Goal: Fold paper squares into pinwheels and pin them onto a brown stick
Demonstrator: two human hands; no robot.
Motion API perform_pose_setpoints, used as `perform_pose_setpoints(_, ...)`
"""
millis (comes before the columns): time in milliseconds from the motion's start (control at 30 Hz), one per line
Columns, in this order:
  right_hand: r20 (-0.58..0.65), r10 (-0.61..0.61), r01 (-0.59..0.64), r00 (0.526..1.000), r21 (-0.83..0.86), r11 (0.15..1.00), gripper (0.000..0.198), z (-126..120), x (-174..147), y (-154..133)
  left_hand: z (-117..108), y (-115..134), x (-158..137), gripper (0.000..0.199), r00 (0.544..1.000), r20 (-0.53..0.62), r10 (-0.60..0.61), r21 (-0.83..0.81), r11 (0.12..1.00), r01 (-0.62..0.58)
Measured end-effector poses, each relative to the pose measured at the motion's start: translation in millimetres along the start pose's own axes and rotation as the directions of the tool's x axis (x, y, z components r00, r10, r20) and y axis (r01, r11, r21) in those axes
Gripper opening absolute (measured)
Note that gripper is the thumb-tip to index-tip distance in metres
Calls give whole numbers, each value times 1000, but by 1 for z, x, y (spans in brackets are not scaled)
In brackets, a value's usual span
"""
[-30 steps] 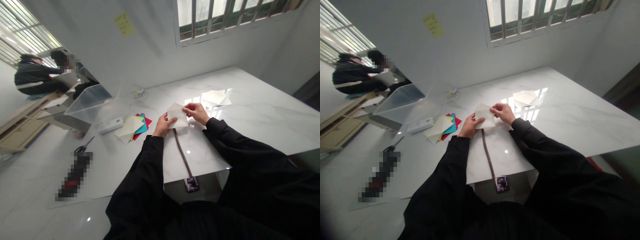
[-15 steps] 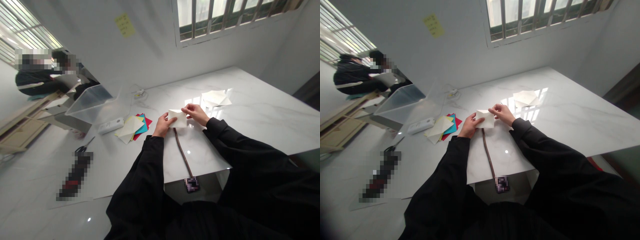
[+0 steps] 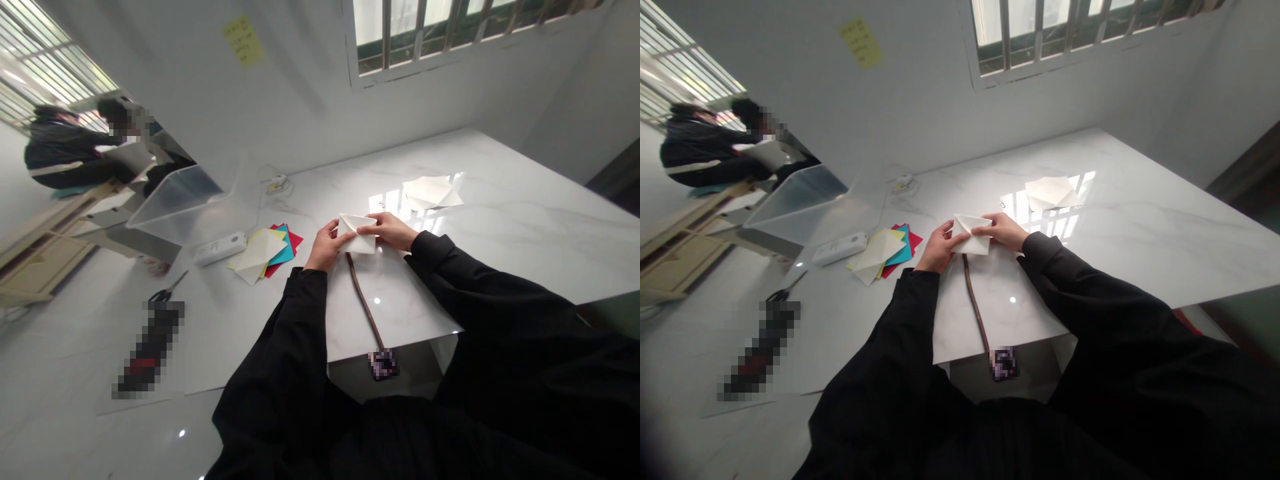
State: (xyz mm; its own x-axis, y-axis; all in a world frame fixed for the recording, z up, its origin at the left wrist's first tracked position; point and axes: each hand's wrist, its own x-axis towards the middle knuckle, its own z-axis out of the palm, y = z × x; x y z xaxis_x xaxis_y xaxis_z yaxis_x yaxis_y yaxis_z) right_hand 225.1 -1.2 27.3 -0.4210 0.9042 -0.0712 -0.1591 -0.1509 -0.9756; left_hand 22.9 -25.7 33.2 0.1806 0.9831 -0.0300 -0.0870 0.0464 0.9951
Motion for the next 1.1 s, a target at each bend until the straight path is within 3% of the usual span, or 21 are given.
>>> perform_pose_setpoints(233,-4,63,-63,998,39,997,31,1,1,-2,-1,2,1,75,999,-50,-2,-37,999,0)
perform_pose_setpoints(500,79,83,-85,993,21,996,34,4,-4,-6,-1,-3,4,66,989,-121,81,59,995,-75)
perform_pose_setpoints(700,58,116,-117,991,0,993,31,4,-3,-3,-3,-5,9,62,968,-162,191,171,972,-163)
perform_pose_setpoints(833,27,87,-87,996,-1,996,27,4,1,1,-1,-7,10,66,967,-191,170,119,982,-149)
perform_pose_setpoints(967,-50,33,-32,998,27,999,25,2,3,4,3,-7,8,71,990,-119,69,-17,997,-72)
perform_pose_setpoints(1100,-79,5,-4,997,18,1000,27,-1,5,4,5,-9,6,74,997,-51,60,-28,998,-61)
